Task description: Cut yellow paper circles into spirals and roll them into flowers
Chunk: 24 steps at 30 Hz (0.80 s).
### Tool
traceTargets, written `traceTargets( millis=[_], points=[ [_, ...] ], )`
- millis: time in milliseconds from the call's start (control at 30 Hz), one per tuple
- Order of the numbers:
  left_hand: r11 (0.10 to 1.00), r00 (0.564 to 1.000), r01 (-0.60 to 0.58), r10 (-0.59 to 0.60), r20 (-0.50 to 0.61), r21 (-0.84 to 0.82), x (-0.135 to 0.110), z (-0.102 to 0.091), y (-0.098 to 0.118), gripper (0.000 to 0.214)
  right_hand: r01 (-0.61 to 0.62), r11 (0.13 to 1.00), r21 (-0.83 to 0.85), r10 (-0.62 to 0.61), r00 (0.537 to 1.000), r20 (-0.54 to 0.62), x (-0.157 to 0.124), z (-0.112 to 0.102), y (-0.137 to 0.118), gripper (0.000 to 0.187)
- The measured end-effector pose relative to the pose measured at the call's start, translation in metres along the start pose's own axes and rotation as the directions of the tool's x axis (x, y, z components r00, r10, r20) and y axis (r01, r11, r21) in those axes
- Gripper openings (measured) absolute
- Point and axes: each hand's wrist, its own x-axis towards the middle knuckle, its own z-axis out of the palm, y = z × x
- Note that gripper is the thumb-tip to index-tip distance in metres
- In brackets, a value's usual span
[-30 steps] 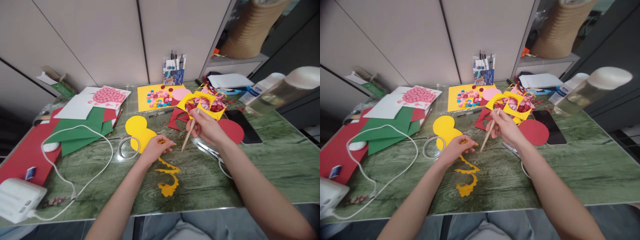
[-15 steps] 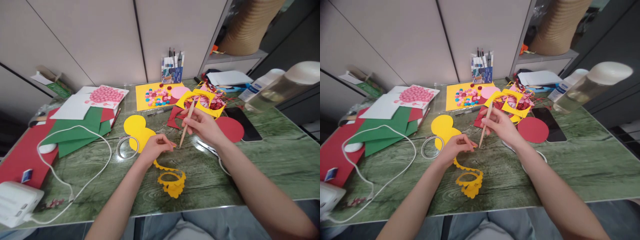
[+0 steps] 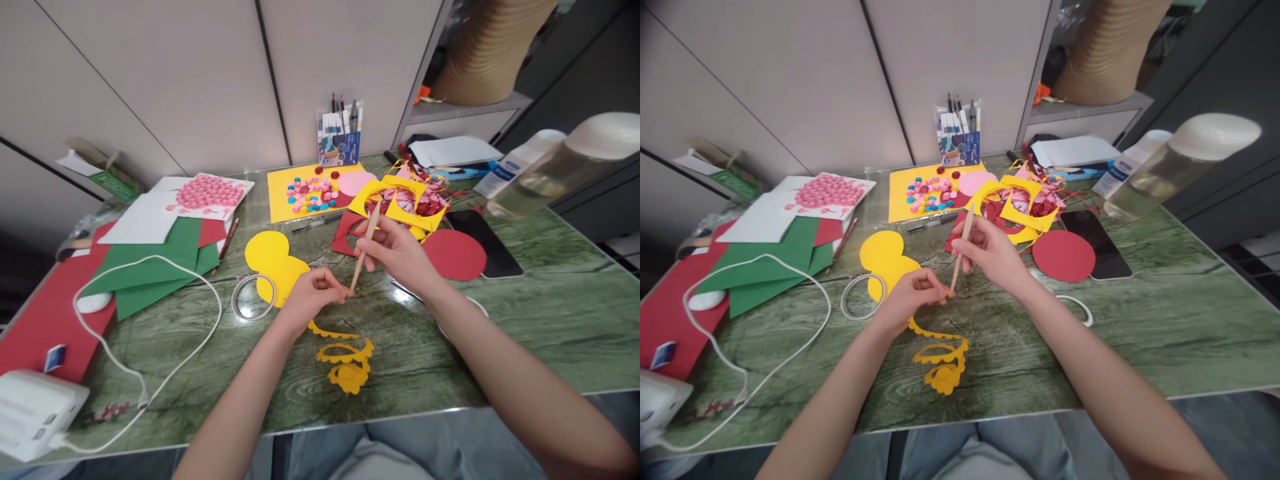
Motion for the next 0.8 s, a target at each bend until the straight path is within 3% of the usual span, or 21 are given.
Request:
traceTargets(
  millis=[300, 800],
  points=[
    [1.0, 0.999, -0.017, 0.016, -0.042, -0.025, -0.001, 0.0, 0.001, 0.018, 0.05, 0.999, -0.004, -0.051, 0.996, -0.067, 0.001, 0.003, 0.003, 0.015],
    [0.989, 0.984, -0.074, 0.094, -0.154, 0.131, -0.002, 0.008, -0.006, 0.026, 0.093, 0.991, -0.098, -0.107, 0.982, -0.157, -0.004, 0.011, 0.003, 0.012]
  ],
)
